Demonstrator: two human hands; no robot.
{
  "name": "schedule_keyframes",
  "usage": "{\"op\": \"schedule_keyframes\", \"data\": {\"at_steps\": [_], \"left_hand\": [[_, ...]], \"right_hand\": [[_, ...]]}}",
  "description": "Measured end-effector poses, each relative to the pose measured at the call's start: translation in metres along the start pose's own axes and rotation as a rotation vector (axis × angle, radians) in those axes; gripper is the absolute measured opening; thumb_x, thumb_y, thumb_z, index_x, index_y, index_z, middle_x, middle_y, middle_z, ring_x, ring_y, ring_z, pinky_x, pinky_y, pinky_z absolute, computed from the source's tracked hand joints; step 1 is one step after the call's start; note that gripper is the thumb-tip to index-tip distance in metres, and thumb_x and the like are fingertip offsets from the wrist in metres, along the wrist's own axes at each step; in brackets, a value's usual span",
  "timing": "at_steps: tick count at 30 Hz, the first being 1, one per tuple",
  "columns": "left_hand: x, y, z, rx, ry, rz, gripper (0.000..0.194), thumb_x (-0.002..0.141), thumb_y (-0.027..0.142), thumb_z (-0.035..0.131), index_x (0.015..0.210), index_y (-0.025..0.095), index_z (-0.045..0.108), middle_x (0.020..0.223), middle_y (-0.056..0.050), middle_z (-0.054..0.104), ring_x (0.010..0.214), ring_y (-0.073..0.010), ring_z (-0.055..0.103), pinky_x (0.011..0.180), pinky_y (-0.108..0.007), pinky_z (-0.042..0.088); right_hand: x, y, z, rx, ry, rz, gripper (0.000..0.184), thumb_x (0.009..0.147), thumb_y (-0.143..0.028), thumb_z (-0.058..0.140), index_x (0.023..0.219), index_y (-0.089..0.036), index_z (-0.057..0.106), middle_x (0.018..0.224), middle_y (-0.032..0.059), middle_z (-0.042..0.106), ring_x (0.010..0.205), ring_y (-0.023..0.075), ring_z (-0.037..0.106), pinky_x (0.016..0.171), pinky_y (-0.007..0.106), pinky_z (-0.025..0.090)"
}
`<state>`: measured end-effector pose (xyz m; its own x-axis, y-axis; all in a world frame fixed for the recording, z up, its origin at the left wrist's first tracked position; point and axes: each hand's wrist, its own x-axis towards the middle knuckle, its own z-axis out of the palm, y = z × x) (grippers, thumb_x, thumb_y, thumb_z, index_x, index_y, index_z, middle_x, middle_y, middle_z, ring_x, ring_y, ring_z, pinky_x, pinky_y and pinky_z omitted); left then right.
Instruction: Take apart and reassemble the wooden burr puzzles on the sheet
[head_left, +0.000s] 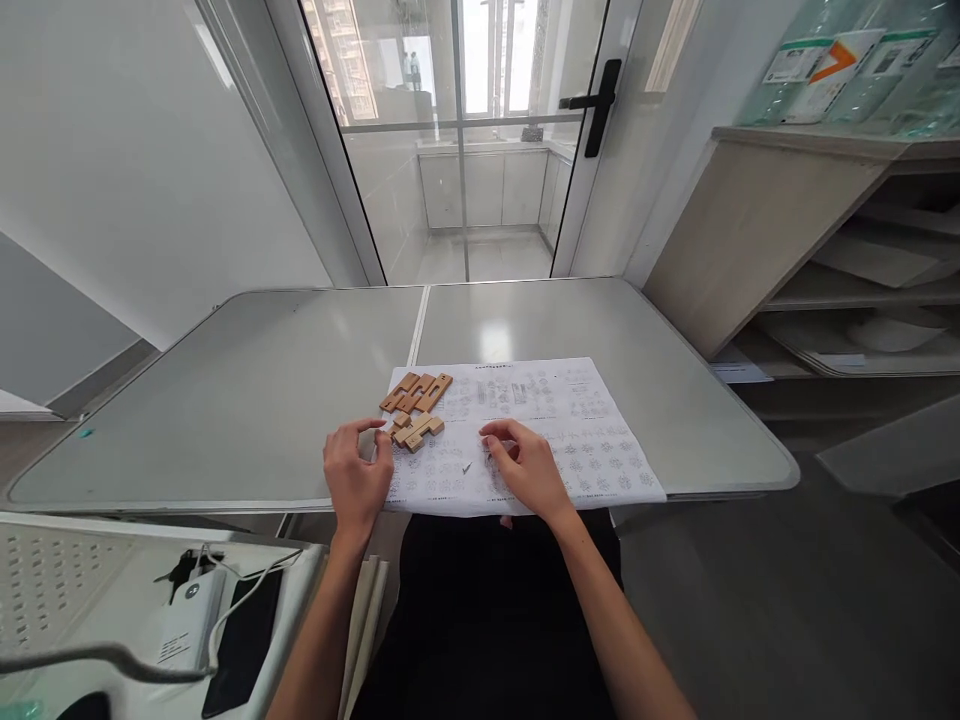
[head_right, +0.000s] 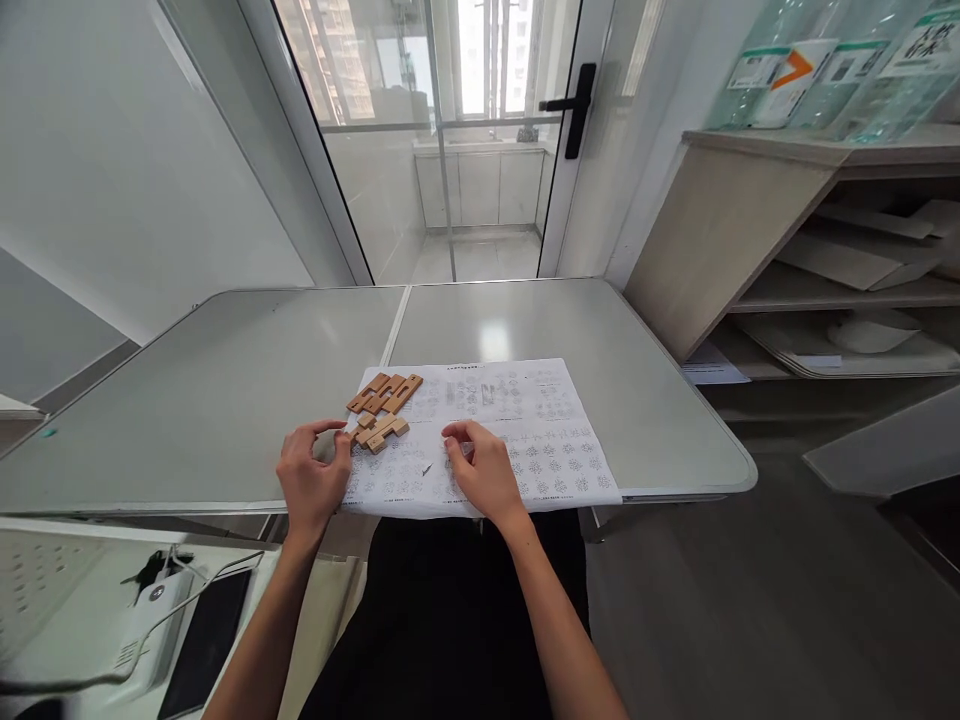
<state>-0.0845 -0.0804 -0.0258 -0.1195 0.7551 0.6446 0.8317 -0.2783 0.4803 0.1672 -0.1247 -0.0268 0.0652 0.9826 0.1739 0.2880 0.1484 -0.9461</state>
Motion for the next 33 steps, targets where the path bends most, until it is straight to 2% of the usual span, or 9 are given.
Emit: {"op": "schedule_keyframes", "data": {"at_steps": [4, 17, 22, 28, 33], "left_hand": [[0.0, -0.001, 0.001, 0.016, -0.002, -0.027, 0.014, 0.095, 0.025, 0.059, 0.101, 0.022, 0.071, 0.104, -0.008, 0.076, 0.103, -0.0285, 0.066, 0.099, -0.044, 0.05], [0.002, 0.0, -0.003, 0.044, -0.063, -0.058, 0.015, 0.095, 0.028, 0.06, 0.1, 0.021, 0.073, 0.104, -0.008, 0.077, 0.098, -0.0266, 0.067, 0.094, -0.041, 0.052], [0.005, 0.003, -0.007, 0.067, -0.066, -0.127, 0.017, 0.095, 0.028, 0.058, 0.098, 0.021, 0.073, 0.104, -0.008, 0.077, 0.097, -0.0259, 0.068, 0.09, -0.039, 0.053], [0.005, 0.0, -0.007, 0.088, -0.067, -0.116, 0.016, 0.095, 0.029, 0.059, 0.096, 0.021, 0.073, 0.101, -0.009, 0.077, 0.097, -0.0269, 0.068, 0.092, -0.04, 0.053], [0.004, -0.004, -0.007, 0.098, -0.063, -0.14, 0.014, 0.095, 0.028, 0.059, 0.096, 0.022, 0.072, 0.099, -0.007, 0.077, 0.096, -0.0266, 0.068, 0.093, -0.041, 0.053]], "right_hand": [[0.001, 0.0, 0.0, 0.005, 0.006, -0.032, 0.022, 0.101, -0.035, 0.054, 0.105, -0.024, 0.072, 0.108, 0.0062, 0.079, 0.096, 0.0231, 0.074, 0.072, 0.033, 0.057], [0.005, -0.002, 0.001, 0.037, 0.028, 0.002, 0.021, 0.1, -0.032, 0.051, 0.102, -0.025, 0.071, 0.104, 0.0068, 0.078, 0.092, 0.0244, 0.073, 0.07, 0.035, 0.056], [0.005, -0.007, 0.002, 0.051, 0.025, 0.028, 0.02, 0.1, -0.028, 0.05, 0.098, -0.024, 0.07, 0.099, 0.007, 0.077, 0.085, 0.0238, 0.072, 0.068, 0.035, 0.054], [0.004, -0.009, 0.003, 0.065, 0.0, 0.066, 0.023, 0.103, -0.035, 0.05, 0.1, -0.025, 0.07, 0.098, 0.0066, 0.077, 0.069, 0.0207, 0.067, 0.063, 0.035, 0.054], [0.004, -0.01, 0.003, 0.074, -0.014, 0.084, 0.025, 0.104, -0.038, 0.049, 0.099, -0.024, 0.07, 0.097, 0.0077, 0.077, 0.074, 0.0225, 0.07, 0.062, 0.035, 0.055]]}}
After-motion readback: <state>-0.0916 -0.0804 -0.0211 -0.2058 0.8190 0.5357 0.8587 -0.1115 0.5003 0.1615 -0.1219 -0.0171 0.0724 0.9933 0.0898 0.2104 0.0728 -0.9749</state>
